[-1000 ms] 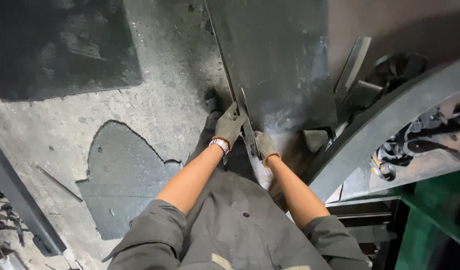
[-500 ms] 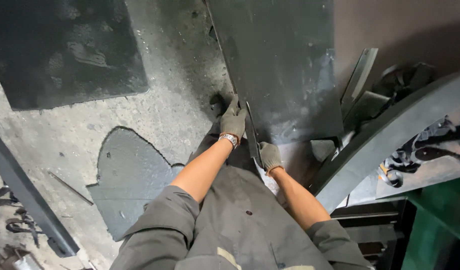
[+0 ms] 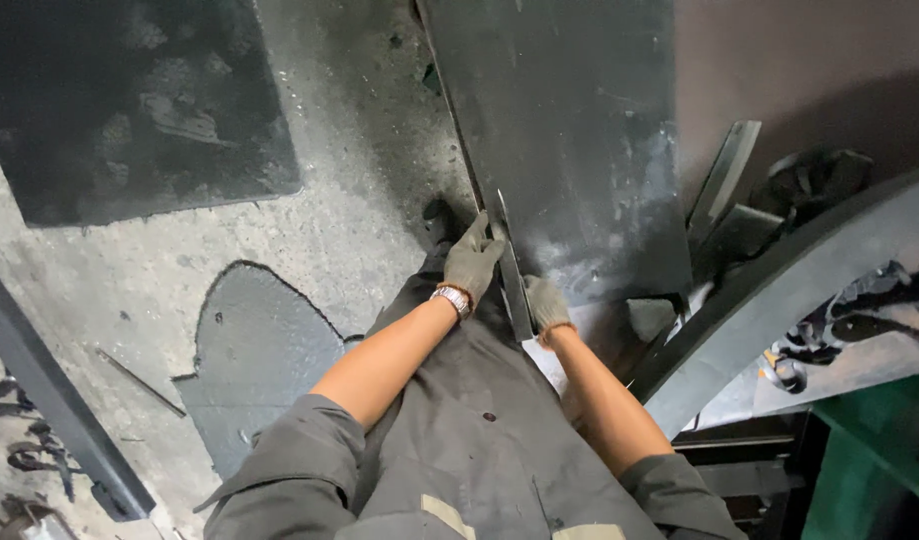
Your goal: Trimming the edges of material strips using scissors in an industrial workshop.
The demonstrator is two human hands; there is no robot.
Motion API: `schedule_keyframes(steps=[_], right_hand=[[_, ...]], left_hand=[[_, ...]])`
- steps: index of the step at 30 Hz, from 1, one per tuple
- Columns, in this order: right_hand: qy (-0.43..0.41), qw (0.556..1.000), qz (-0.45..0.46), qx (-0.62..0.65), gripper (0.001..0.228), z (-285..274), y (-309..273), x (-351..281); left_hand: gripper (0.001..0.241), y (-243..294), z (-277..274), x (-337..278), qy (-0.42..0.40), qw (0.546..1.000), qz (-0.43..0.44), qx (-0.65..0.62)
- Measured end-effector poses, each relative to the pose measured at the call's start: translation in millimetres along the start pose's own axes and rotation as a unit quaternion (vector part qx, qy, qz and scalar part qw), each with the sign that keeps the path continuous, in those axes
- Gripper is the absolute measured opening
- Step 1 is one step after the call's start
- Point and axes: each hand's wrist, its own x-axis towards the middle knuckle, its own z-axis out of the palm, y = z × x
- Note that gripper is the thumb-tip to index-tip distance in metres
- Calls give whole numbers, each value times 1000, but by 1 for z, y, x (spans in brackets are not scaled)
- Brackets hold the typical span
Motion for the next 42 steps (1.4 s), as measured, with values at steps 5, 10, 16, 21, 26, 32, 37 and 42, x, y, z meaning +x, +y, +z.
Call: schedule_keyframes(steps=[5, 10, 16, 21, 26, 32, 37, 42], right_hand=[[31, 998, -36, -35, 48, 8, 11, 27], [36, 998, -26, -46, 46, 2, -1, 16], [42, 998, -21, -42, 46, 6, -3, 16], [50, 997, -14, -54, 48, 15, 5, 21], [69, 997, -20, -33, 50, 14, -3, 20], [94, 995, -1, -28, 48, 9, -1, 10], [16, 998, -6, -65, 50, 3, -12, 30], [22, 1000, -5, -17, 52, -25, -47, 55]], left_hand=[[68, -34, 6, 24, -35, 987, 99, -120], [66, 12, -3, 27, 53, 998, -2, 17], [64, -26, 11, 73, 112, 989, 81, 58], [61, 28, 0, 41, 84, 995, 1, 59], [61, 40, -6, 36, 80, 996, 3, 26], [62, 19, -5, 45, 71, 997, 8, 17], [61, -1, -8, 61, 21, 992, 24, -120], [61, 16, -15, 52, 5, 993, -4, -115]])
